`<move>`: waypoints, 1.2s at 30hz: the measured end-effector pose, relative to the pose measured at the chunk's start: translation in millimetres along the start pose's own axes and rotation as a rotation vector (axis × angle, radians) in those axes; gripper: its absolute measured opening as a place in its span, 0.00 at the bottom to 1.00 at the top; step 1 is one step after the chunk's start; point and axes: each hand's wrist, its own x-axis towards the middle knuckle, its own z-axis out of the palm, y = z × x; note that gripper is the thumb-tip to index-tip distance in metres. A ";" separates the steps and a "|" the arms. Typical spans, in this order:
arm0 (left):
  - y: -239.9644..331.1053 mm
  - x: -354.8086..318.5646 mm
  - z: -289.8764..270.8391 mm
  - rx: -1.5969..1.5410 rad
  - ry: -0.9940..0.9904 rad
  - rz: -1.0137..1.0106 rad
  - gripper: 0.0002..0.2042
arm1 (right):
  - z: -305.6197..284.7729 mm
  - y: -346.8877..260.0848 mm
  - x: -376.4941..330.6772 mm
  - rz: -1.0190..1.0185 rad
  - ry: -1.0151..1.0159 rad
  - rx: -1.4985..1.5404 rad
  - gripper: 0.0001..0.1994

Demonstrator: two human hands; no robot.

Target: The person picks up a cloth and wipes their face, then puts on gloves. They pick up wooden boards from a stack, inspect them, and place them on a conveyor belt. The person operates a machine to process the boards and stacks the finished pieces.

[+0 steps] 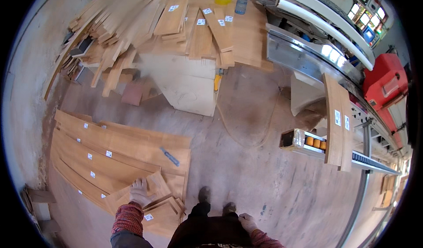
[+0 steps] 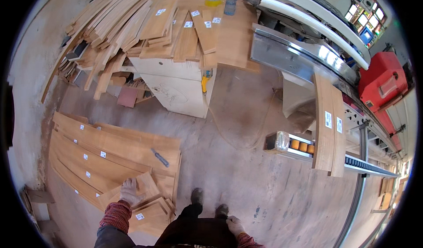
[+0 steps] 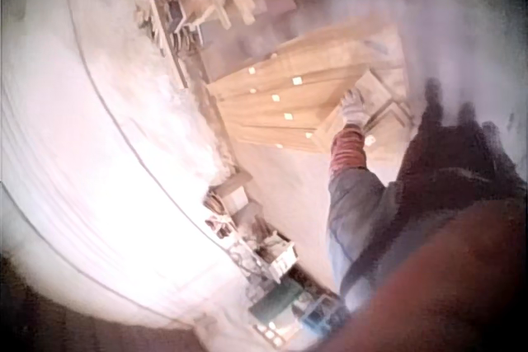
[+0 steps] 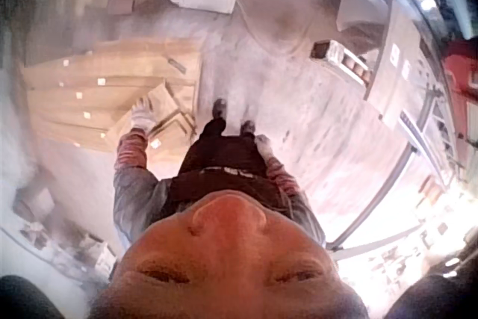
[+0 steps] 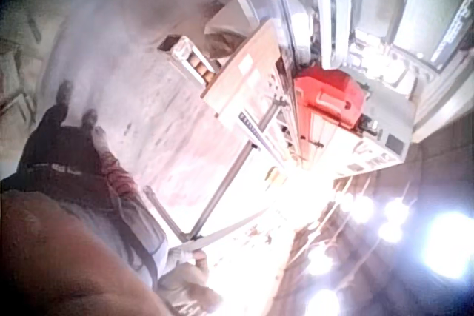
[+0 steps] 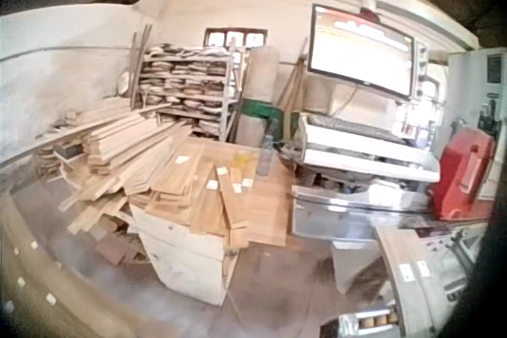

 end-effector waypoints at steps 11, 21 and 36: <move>134.2 113.2 -214.4 -0.302 0.462 0.286 0.35 | -40.7 23.9 -29.0 0.202 0.171 0.634 0.10; 286.6 239.1 -515.3 -0.141 0.619 0.299 0.19 | -53.3 119.8 15.2 -0.003 0.190 0.411 0.11; 303.6 316.5 -547.1 -0.269 0.645 0.446 0.20 | -28.1 112.4 -38.8 0.061 0.800 0.939 0.10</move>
